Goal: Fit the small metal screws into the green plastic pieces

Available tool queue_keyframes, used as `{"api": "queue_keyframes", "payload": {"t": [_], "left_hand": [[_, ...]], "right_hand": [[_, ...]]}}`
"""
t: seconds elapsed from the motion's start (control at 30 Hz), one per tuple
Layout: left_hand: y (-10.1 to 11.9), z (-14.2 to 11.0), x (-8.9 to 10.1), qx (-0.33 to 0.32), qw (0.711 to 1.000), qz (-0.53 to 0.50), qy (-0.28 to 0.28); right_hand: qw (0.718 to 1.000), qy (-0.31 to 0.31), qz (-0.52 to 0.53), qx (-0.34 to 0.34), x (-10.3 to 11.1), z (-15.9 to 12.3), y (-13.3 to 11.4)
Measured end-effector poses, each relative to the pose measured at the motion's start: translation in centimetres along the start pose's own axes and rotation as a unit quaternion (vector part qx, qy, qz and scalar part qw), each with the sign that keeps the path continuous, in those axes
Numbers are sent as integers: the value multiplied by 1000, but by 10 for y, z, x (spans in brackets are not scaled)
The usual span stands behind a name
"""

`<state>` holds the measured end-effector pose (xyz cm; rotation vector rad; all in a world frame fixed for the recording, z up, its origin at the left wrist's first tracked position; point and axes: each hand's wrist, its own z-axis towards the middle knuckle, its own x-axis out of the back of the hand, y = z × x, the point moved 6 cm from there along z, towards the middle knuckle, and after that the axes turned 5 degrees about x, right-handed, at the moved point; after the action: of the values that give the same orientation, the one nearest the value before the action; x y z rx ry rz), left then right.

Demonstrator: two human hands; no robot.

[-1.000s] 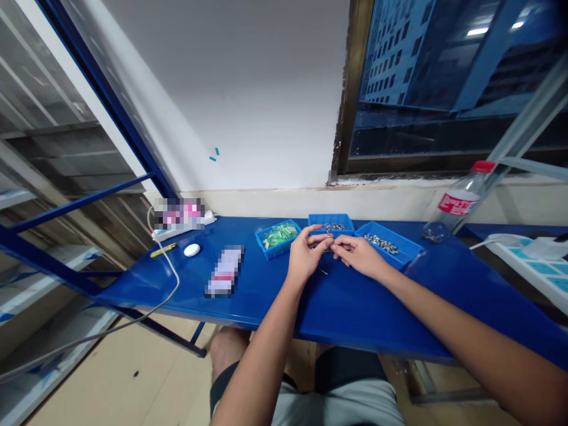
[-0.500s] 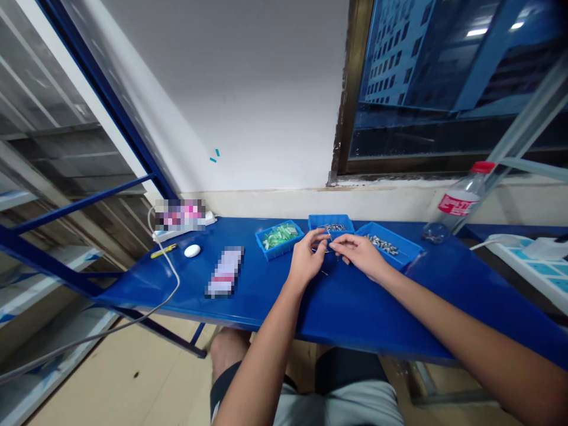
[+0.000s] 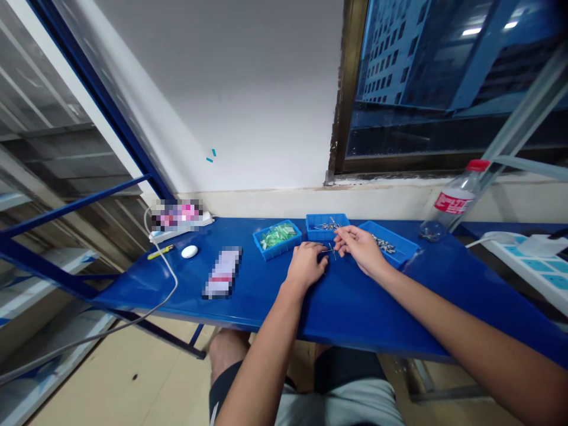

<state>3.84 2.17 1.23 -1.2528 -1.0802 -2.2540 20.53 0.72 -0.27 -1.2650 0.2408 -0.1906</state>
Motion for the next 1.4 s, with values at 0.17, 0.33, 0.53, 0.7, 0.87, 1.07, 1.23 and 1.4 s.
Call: {"api": "queue_keyframes", "payload": {"t": [0.17, 0.33, 0.53, 0.7, 0.87, 1.07, 1.23, 1.4], "left_hand": [[-2, 2, 0, -1, 1000, -5, 8], [-4, 3, 1, 2, 1000, -14, 13], [-6, 4, -2, -11, 1000, -15, 15], [-9, 4, -3, -2, 999, -22, 25], [-8, 3, 3, -6, 996, -58, 75], [0, 3, 12, 22, 988, -139, 69], [-6, 5, 9, 57, 955, -285, 53], [-20, 9, 2, 93, 904, -413, 60]], "right_hand": [[960, -64, -255, 93, -2, 1, -9], [832, -155, -470, 249, -8, -12, -14], [790, -199, -522, 252, -12, -13, -3], [783, -184, -539, 250, -14, -8, -3], [841, -109, -459, 264, -7, -8, -21], [916, -54, -319, 236, 2, -10, -36], [933, -76, -263, 234, -6, -16, -40], [927, -102, -269, 243, -14, -19, -39]]}}
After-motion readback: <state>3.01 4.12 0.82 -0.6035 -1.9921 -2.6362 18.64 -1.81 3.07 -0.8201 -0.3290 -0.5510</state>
